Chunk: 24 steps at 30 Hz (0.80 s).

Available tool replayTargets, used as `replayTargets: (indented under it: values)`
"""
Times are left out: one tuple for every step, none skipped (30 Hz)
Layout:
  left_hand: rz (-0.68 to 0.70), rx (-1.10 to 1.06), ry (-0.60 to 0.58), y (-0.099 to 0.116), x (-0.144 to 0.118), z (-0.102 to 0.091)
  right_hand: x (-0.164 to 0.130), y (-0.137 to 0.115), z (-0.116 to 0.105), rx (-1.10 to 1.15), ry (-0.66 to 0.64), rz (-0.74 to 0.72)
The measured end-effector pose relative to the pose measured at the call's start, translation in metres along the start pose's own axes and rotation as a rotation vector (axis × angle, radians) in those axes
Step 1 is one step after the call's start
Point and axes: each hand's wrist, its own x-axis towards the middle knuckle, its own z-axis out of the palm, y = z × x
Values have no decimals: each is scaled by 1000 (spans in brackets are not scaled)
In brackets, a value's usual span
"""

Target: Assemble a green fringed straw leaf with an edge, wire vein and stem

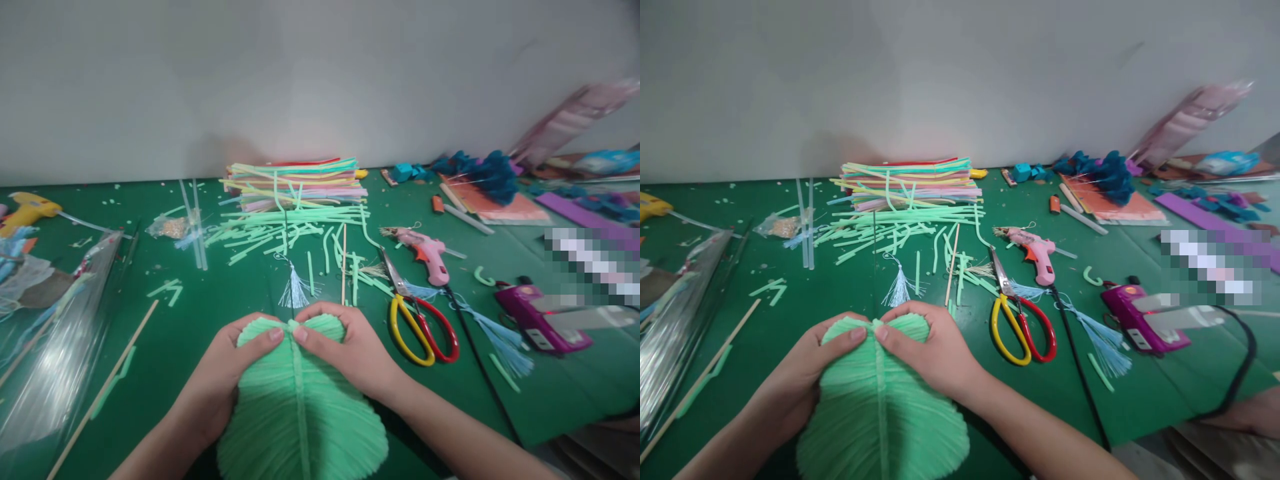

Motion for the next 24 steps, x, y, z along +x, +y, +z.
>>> replayTargets:
  values:
    - [-1, -4, 4, 0, 0, 0, 0, 0, 0, 0, 1, 0]
    - [1, -11, 10, -1, 1, 0, 0, 0, 0, 0, 5, -2]
    - [2, -20, 14, -1, 2, 0, 0, 0, 1, 0, 8, -5]
    - [3, -30, 14, -2, 2, -1, -1, 0, 1, 0, 10, -7]
    - [3, -41, 15, -2, 3, -1, -1, 0, 1, 1, 12, -8]
    - [2, -49, 16, -3, 3, -1, -1, -1, 2, 2, 14, -7]
    - [1, -55, 17, -3, 3, -2, -1, -1, 2, 4, 16, -5]
    - [3, -57, 21, -3, 3, -2, -1, 0, 2, 10, 16, 0]
    - [6, -56, 27, -3, 4, -2, -1, 0, 3, 16, 17, 5]
    - [10, -54, 33, -3, 4, -2, -1, 0, 3, 22, 17, 9]
    - [12, -53, 34, -3, 4, -2, -1, 1, 3, 29, 17, 10]
    - [14, -52, 37, -3, 5, -2, -1, 1, 4, 34, 16, 8]
    - [17, -49, 44, -3, 5, -2, -1, 1, 4, 36, 19, 1]
    - [18, -43, 54, -3, 6, -2, -1, 1, 4, 34, 22, -8]
    - [22, -36, 68, -3, 6, -2, -1, 1, 4, 31, 23, -16]
    - [26, -26, 84, -3, 7, -2, -1, 1, 4, 28, 21, -21]
    - [31, -17, 100, -3, 7, -2, -1, 1, 4, 23, 20, -22]
    - [34, -8, 110, -3, 7, -2, -1, 1, 4, 19, 15, -21]
    - [37, -2, 114, -3, 7, -2, -1, 1, 3, 16, 8, -16]
    - [41, 3, 118, -4, 7, -2, -1, 1, 3, 14, 4, -12]
    - [43, 11, 119, -4, 7, -2, -1, 0, 2, 13, 2, -10]
    - [47, 24, 120, -4, 7, -2, -1, 0, 2, 13, -1, -10]
    - [53, 42, 123, -4, 7, -3, -1, 0, 1, 12, -4, -11]
    - [62, 71, 122, -4, 7, -3, -1, 0, 1, 11, -6, -14]
